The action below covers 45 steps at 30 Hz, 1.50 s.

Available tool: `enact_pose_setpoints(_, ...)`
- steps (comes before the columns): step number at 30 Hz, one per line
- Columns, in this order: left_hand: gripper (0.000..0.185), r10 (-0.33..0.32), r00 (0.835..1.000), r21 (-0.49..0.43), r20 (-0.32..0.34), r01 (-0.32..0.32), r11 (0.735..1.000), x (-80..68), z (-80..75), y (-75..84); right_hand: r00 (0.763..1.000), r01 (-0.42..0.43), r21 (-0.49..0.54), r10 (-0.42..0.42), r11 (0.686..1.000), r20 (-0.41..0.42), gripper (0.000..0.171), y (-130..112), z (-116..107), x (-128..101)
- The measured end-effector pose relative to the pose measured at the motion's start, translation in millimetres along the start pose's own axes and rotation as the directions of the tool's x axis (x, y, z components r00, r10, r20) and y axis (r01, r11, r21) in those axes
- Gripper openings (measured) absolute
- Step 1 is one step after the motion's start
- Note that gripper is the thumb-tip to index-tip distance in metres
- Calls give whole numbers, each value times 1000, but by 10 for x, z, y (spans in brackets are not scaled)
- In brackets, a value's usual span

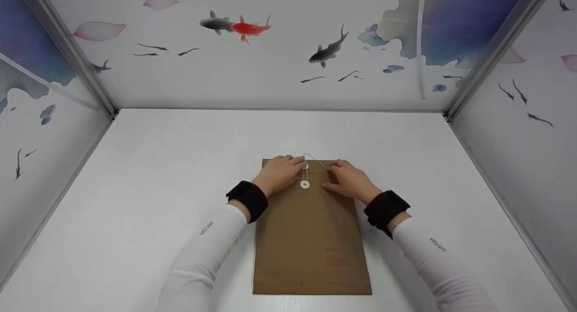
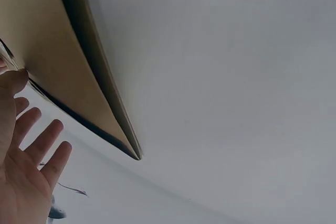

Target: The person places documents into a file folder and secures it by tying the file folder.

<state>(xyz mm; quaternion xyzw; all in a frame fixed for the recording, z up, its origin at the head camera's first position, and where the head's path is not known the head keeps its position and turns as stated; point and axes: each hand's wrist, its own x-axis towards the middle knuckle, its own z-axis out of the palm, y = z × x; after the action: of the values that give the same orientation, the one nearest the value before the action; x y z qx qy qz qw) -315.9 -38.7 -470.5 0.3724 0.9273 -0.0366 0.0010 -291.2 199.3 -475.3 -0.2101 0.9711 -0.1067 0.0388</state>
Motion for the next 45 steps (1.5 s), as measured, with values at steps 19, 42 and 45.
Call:
enact_pose_setpoints(19,20,109,988,188,-106,-88,978,124,38,-10,999,-24,6,23,1000,22,56,-20,-17,3)
enact_pose_setpoints(42,19,144,944,278,-299,-58,959,32,112,-62,998,-50,8,50,999,42,59,-17,9,-1)
enact_pose_setpoints(45,14,172,936,284,-308,-82,955,-16,134,-122,998,-42,-4,42,999,35,58,-14,2,-5)
